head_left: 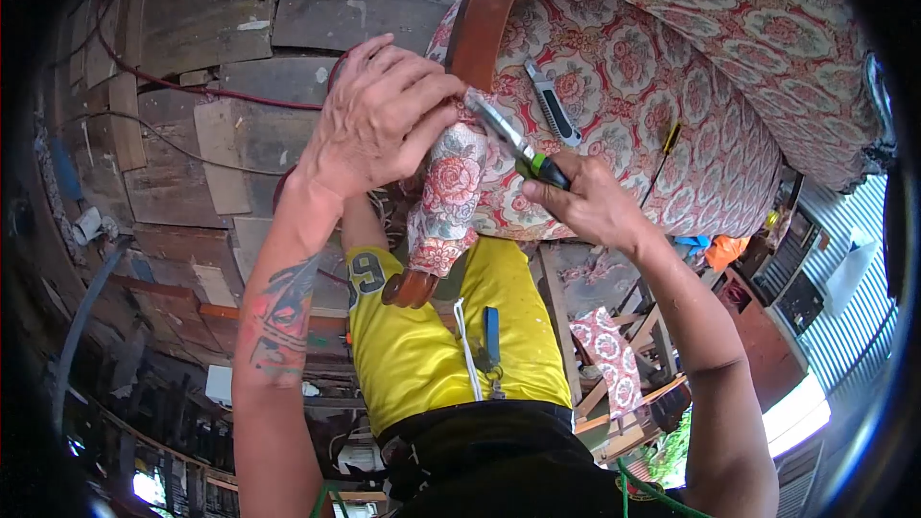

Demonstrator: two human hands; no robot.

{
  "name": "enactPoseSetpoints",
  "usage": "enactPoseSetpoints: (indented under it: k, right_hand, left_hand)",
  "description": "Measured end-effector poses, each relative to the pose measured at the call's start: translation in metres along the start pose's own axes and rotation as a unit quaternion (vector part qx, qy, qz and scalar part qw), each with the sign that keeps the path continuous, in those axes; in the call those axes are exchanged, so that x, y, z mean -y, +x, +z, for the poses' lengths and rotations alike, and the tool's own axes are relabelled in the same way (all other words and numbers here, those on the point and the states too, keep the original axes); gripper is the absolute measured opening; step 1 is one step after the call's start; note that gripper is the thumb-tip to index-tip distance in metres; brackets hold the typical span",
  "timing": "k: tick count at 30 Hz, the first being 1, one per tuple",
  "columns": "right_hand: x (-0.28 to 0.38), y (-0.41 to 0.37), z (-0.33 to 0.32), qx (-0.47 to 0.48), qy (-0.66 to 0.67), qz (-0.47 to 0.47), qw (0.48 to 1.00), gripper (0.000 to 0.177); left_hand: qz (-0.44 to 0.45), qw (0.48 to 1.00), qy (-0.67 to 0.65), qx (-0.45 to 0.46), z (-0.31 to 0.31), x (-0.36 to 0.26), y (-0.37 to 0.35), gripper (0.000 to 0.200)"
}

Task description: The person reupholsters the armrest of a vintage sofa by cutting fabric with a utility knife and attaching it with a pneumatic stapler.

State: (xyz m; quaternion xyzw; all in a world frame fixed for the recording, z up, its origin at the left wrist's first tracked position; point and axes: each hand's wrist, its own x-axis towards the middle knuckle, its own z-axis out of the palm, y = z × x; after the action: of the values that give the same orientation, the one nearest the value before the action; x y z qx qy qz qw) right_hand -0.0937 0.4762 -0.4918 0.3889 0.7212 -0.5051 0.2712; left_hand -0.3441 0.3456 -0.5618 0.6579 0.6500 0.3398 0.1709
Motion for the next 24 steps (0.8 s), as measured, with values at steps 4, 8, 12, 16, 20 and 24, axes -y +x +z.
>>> enactPoseSetpoints:
  k: [4,8,12,16,20,24]
  right_hand:
    - [-0.012,-0.001,0.006,-0.018,0.062,0.017,0.998,0.046]
    - [-0.015,-0.02,0.013,-0.019,0.107,0.023,0.994,0.045]
    - [-0.024,-0.025,0.015,0.022,0.065,-0.023,0.997,0.046]
    - [0.0,-0.022,-0.005,0.092,0.061,0.052,0.993,0.047]
    - [0.008,-0.011,-0.024,0.137,0.026,0.053,0.989,0.047]
    - [0.02,0.0,-0.042,0.191,0.044,0.067,0.978,0.045]
  left_hand:
    - [0.025,0.999,0.013,0.027,-0.003,0.002,0.005,0.021]
    - [0.053,0.997,0.022,0.048,-0.003,0.003,0.013,0.018]
    - [0.012,0.997,0.001,0.075,-0.002,0.001,0.014,0.014]
    - [-0.061,0.991,-0.098,0.064,0.004,0.007,0.007,0.01]
    - [-0.081,0.988,-0.125,0.047,0.011,0.013,0.0,0.011]
    - [-0.09,0.986,-0.136,0.043,0.014,0.014,-0.002,0.011]
